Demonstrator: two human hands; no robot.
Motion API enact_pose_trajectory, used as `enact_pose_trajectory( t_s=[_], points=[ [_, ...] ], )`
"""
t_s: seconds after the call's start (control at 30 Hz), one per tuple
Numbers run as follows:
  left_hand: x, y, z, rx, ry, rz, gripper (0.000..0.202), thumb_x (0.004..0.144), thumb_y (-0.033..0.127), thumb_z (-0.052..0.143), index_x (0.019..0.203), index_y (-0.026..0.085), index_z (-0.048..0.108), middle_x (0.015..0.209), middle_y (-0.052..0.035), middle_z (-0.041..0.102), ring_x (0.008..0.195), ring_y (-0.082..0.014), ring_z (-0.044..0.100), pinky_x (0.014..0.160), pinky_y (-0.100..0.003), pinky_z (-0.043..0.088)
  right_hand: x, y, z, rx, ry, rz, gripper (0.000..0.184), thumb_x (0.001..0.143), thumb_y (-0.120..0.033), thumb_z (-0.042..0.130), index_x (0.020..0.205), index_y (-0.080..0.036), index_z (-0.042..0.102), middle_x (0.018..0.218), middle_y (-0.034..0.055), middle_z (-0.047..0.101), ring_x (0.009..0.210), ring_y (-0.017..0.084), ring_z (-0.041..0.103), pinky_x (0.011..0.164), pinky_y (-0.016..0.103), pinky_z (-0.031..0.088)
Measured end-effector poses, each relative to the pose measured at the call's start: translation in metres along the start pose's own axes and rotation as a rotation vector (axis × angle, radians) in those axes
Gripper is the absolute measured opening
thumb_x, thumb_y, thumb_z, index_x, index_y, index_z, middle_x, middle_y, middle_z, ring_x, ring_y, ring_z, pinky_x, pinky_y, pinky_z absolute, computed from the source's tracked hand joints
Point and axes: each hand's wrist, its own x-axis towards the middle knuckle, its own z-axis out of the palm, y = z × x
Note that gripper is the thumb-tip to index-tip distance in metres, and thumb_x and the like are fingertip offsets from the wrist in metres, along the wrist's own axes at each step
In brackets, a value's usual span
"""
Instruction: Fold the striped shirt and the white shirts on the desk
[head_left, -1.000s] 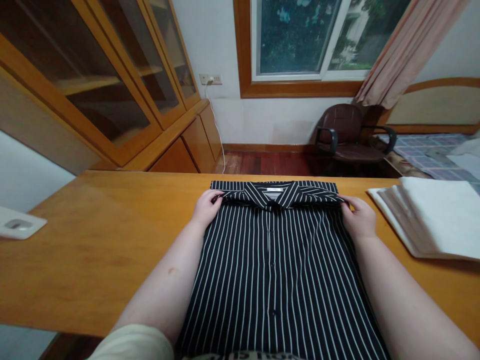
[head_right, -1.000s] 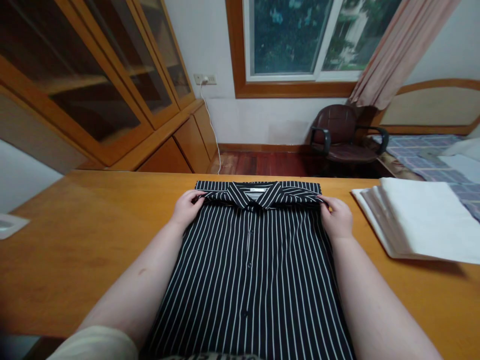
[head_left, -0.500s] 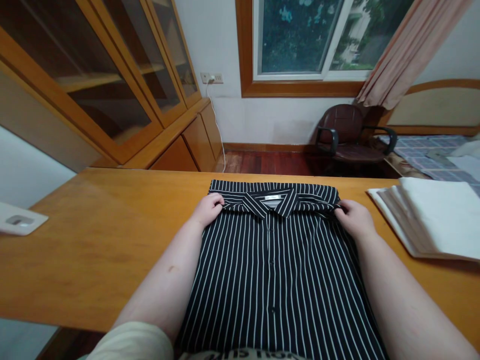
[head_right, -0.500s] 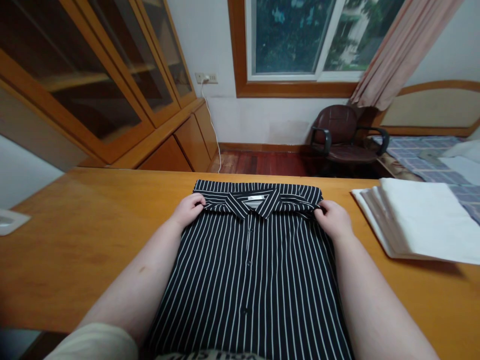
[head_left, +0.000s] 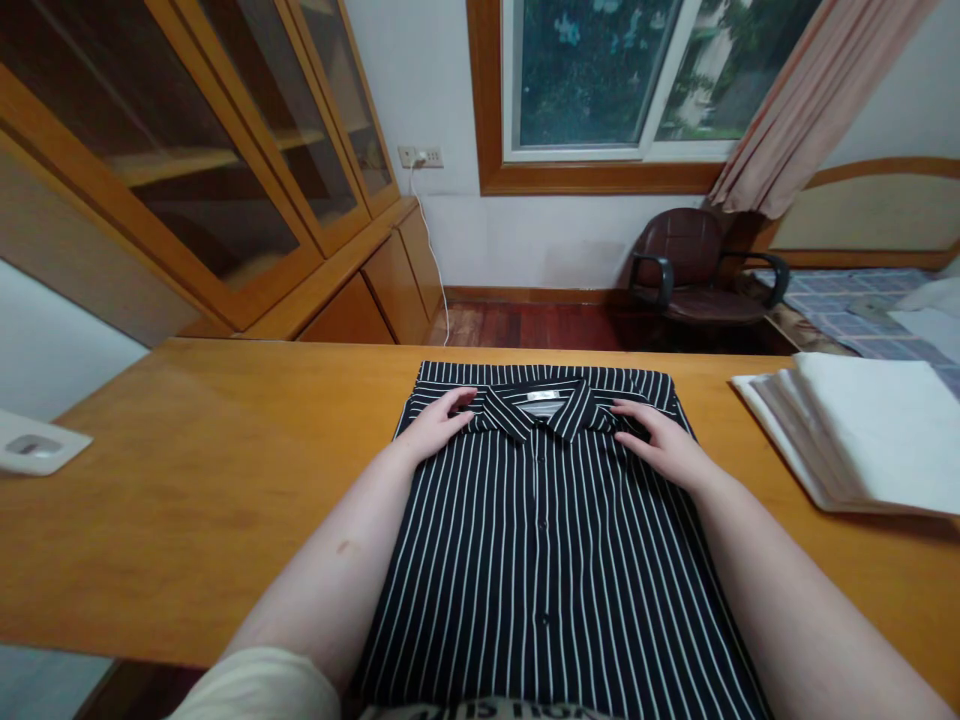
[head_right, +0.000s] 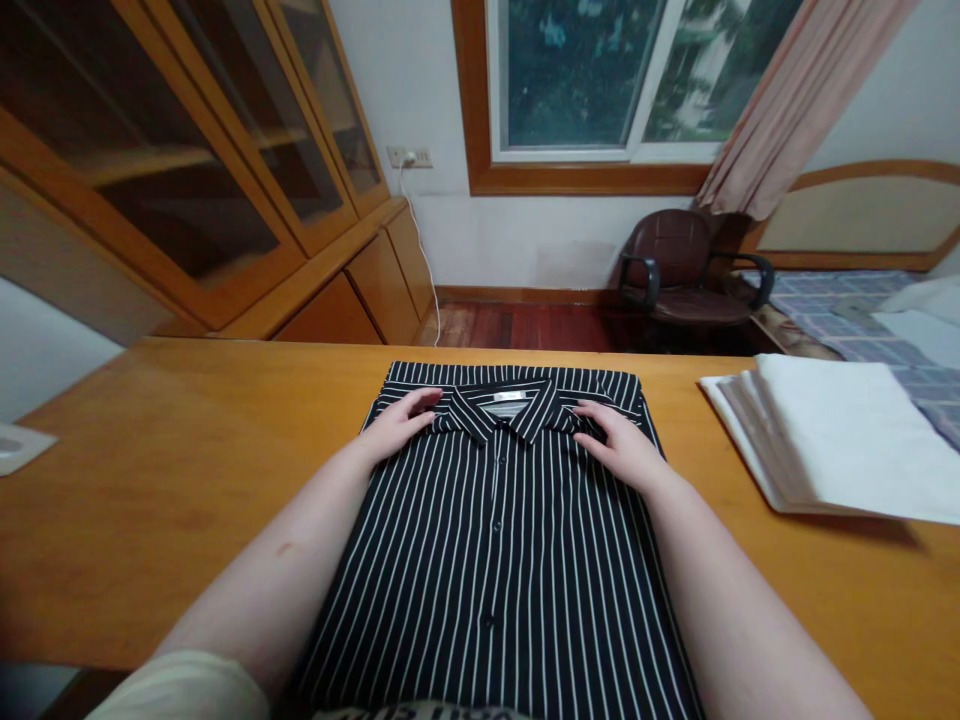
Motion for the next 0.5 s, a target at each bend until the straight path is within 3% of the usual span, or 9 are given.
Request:
enact_pose_trajectory(
  t_s=[0.13, 0.23, 0.33, 0.5],
  points=[
    [-0.002, 0.005, 0.002, 0.121, -0.146, 0.042, 0.058, 0.086, 0.039, 0.054, 0.141, 0.026, 0.039, 0.143, -0.0046, 0.045, 0.131, -0.0222, 0.042, 0.11, -0.041, 0.033, 0.002, 0.002, 0.007, 0.06, -0.142, 0.004, 0.043, 0.085, -0.046, 0.054, 0.125, -0.032, 0.058, 0.143, 0.0042, 0.046, 0.13, 0.026, 0.043, 0.108, 0.047, 0.035],
    [-0.002, 0.007, 0.003, 0.203, -0.232, 0.08, 0.051, 0.085, 0.04, 0.057, 0.135, 0.031, 0.048, 0.144, -0.003, 0.044, 0.136, -0.0238, 0.035, 0.112, -0.045, 0.028, 0.003, 0.006, 0.008, 0.087, -0.191, 0.028, 0.038, 0.084, -0.049, 0.055, 0.118, -0.033, 0.064, 0.137, 0.0038, 0.052, 0.129, 0.027, 0.044, 0.108, 0.05, 0.034],
    [-0.001, 0.007, 0.003, 0.22, -0.263, 0.086, 0.045, 0.084, 0.039, 0.058, 0.129, 0.031, 0.056, 0.144, -0.0034, 0.044, 0.138, -0.0244, 0.031, 0.113, -0.046, 0.025, 0.004, 0.011, 0.009, 0.129, -0.161, 0.041, 0.039, 0.083, -0.05, 0.056, 0.115, -0.031, 0.067, 0.128, 0.0055, 0.059, 0.125, 0.027, 0.048, 0.107, 0.05, 0.034],
    [-0.001, 0.01, -0.007, 0.063, -0.251, 0.148, 0.042, 0.084, 0.037, 0.059, 0.124, 0.029, 0.06, 0.141, -0.0036, 0.048, 0.136, -0.0234, 0.034, 0.113, -0.044, 0.026, 0.004, 0.014, 0.005, 0.282, -0.045, -0.033, 0.037, 0.082, -0.053, 0.057, 0.105, -0.029, 0.072, 0.111, 0.0065, 0.068, 0.113, 0.026, 0.056, 0.103, 0.049, 0.039]
  ],
)
